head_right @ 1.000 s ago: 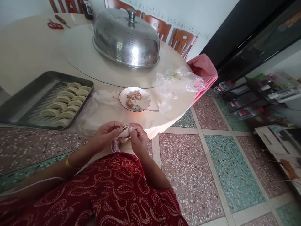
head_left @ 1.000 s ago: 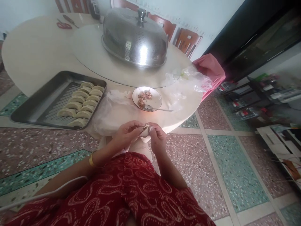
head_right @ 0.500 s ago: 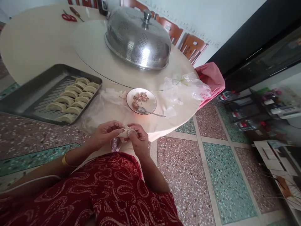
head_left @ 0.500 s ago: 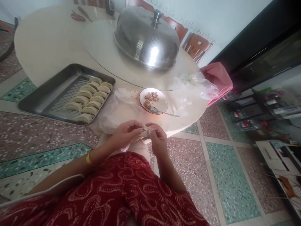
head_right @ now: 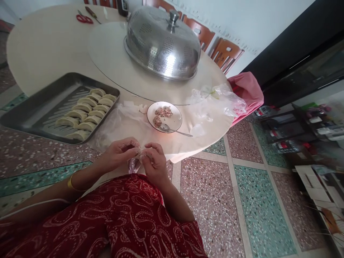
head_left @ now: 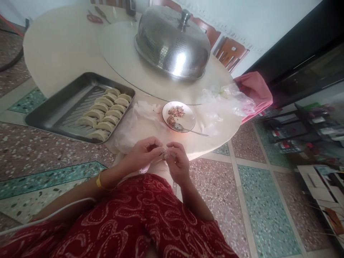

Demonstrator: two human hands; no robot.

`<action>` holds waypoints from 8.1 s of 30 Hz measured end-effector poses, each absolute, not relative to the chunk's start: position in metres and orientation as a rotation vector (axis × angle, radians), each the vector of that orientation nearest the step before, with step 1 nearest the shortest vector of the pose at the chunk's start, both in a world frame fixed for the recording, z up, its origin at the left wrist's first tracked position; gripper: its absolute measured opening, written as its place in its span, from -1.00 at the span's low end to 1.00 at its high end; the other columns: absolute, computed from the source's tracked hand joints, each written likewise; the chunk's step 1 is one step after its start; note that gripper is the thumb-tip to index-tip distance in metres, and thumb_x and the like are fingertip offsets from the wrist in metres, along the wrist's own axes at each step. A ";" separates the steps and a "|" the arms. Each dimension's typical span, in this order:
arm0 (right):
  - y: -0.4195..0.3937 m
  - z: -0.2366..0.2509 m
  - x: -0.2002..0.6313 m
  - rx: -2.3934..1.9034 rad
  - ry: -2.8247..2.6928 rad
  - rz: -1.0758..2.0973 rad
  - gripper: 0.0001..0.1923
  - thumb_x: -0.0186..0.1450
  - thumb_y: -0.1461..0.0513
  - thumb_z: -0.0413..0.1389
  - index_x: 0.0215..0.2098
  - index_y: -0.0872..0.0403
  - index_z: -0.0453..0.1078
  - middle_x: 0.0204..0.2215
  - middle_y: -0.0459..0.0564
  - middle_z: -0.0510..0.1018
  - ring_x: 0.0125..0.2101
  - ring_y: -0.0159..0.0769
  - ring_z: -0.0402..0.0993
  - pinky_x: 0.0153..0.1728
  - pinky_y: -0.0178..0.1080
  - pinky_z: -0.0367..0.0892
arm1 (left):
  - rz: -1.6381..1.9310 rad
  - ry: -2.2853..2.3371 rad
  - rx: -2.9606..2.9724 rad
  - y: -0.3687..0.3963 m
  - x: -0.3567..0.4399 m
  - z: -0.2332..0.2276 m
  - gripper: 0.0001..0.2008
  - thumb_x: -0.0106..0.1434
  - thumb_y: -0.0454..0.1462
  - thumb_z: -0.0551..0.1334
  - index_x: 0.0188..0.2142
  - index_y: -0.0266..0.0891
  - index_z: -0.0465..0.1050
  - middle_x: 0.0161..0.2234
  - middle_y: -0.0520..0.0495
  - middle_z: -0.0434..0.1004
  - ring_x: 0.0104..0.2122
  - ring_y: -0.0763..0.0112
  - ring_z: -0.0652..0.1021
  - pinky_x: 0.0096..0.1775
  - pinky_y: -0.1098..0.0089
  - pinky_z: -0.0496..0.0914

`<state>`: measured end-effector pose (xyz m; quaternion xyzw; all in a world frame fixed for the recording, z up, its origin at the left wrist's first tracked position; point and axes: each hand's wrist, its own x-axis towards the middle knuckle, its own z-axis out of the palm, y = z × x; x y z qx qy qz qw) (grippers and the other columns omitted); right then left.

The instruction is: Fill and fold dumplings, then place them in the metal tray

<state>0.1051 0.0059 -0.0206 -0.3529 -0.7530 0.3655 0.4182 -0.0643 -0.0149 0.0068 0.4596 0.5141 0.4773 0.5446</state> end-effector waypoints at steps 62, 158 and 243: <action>-0.001 -0.008 0.094 -0.790 -2.021 0.730 -0.87 0.33 0.33 0.06 -0.23 -0.02 0.40 -0.23 0.00 0.49 -0.08 -0.25 0.48 -0.10 -0.18 0.47 | 1.125 1.393 1.569 -0.037 -0.082 0.016 -0.84 0.26 -0.26 0.14 -0.35 -0.25 0.47 -0.39 0.00 0.47 -0.40 0.47 0.46 -0.35 0.45 0.34; 0.026 0.034 0.107 -0.871 -2.173 0.430 -0.92 0.28 0.33 0.14 -0.28 0.02 0.42 -0.26 0.00 0.54 -0.20 -0.25 0.50 -0.23 -0.13 0.51 | 1.486 1.221 1.344 -0.032 -0.063 -0.001 -0.84 0.28 -0.27 0.22 -0.14 -0.18 0.47 -0.11 -0.08 0.56 -0.21 0.38 0.56 -0.26 0.42 0.46; 0.051 0.031 0.119 -1.157 -2.033 1.415 -0.94 0.18 0.23 0.18 -0.44 0.04 0.42 -0.47 -0.15 0.49 -0.39 -0.39 0.39 -0.29 -0.23 0.32 | 1.251 1.168 1.738 -0.017 -0.062 0.000 -0.89 0.25 -0.40 0.14 -0.33 -0.23 0.42 -0.27 -0.03 0.38 -0.29 0.45 0.47 -0.31 0.46 0.36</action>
